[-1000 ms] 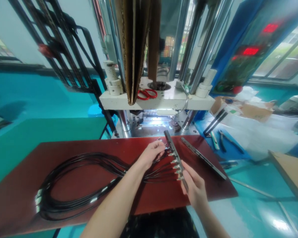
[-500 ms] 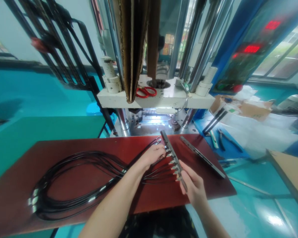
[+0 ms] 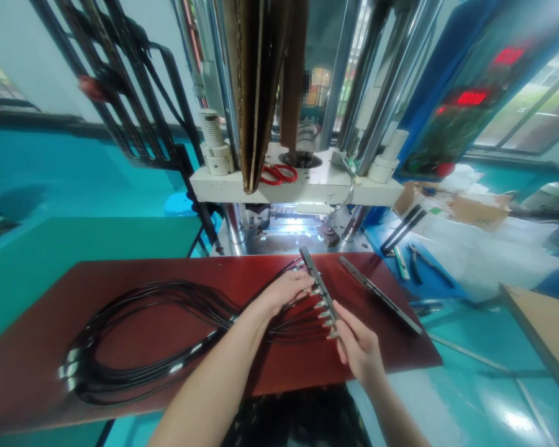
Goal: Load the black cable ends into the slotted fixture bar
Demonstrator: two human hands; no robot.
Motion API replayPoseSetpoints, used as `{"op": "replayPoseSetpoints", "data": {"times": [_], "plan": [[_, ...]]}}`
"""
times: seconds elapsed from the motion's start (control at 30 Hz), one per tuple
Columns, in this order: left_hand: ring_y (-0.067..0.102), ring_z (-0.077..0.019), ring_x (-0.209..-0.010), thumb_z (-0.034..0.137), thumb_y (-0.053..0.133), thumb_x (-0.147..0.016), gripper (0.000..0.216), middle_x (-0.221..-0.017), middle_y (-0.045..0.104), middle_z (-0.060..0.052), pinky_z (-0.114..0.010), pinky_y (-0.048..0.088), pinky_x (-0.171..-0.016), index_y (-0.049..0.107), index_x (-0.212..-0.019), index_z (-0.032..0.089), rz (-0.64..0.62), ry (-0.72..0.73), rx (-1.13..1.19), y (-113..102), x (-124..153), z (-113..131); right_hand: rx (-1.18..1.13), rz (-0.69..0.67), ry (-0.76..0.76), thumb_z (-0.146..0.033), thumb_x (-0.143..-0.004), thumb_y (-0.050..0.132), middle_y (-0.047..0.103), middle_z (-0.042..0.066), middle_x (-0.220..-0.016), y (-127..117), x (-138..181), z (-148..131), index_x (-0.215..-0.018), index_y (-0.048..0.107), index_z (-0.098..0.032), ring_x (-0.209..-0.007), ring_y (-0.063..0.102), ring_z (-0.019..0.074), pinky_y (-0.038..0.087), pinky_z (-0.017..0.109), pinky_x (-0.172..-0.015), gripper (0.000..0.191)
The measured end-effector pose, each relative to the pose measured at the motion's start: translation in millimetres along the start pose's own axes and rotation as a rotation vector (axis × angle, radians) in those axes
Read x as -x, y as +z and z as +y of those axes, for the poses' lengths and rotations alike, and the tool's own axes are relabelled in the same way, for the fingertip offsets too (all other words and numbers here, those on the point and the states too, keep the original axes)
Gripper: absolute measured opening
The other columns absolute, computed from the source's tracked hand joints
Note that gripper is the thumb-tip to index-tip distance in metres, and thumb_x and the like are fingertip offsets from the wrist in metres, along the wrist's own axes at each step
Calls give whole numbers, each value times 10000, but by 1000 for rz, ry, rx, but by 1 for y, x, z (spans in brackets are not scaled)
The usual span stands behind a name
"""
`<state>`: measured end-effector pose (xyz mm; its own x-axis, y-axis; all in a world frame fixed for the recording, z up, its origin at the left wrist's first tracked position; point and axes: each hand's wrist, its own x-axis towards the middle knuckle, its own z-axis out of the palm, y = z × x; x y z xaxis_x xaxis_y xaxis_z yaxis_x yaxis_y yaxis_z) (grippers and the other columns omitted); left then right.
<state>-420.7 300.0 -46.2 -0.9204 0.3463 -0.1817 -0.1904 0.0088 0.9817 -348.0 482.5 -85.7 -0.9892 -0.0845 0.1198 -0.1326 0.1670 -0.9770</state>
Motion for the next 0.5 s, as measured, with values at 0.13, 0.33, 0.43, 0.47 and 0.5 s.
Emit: {"op": "replayPoseSetpoints", "data": {"times": [0.13, 0.33, 0.43, 0.47, 0.5], "plan": [[375, -68, -451, 343, 482, -711, 230, -585, 465, 7, -189, 244, -379, 549, -686, 124, 32, 62, 68, -16, -1, 0, -146, 78, 31, -381, -801, 523, 476, -44, -459, 0, 1, 1, -1165, 530, -127, -323, 350, 53, 265, 182, -320, 444], [431, -73, -464, 186, 601, -610, 258, -591, 447, 49, -208, 359, -453, 495, -843, 154, 149, 230, 240, -14, -7, -6, -148, 26, 29, -377, -810, 523, 479, -42, -463, -3, -1, 8, -1170, 526, -137, -320, 360, 56, 259, 184, -323, 433], [465, -93, -481, 188, 601, -624, 257, -593, 457, 63, -210, 367, -453, 417, -803, 193, 191, 243, 178, -6, -7, -8, -157, 17, 16, -370, -813, 525, 475, -44, -452, -4, -1, 11, -1169, 529, -141, -317, 361, 56, 253, 181, -323, 424], [473, -95, -498, 192, 590, -640, 221, -602, 467, 59, -211, 372, -469, 407, -763, 192, 232, 270, 100, -4, -7, -8, -163, 20, 12, -369, -813, 526, 467, -47, -439, -4, -1, 11, -1167, 530, -141, -315, 358, 56, 251, 180, -324, 422], [484, -97, -527, 190, 578, -656, 182, -622, 485, 50, -215, 380, -499, 412, -731, 187, 278, 311, -13, -3, -6, -8, -169, 20, 10, -369, -813, 528, 460, -50, -427, -4, -1, 11, -1166, 531, -140, -314, 355, 56, 251, 180, -325, 421]]}}
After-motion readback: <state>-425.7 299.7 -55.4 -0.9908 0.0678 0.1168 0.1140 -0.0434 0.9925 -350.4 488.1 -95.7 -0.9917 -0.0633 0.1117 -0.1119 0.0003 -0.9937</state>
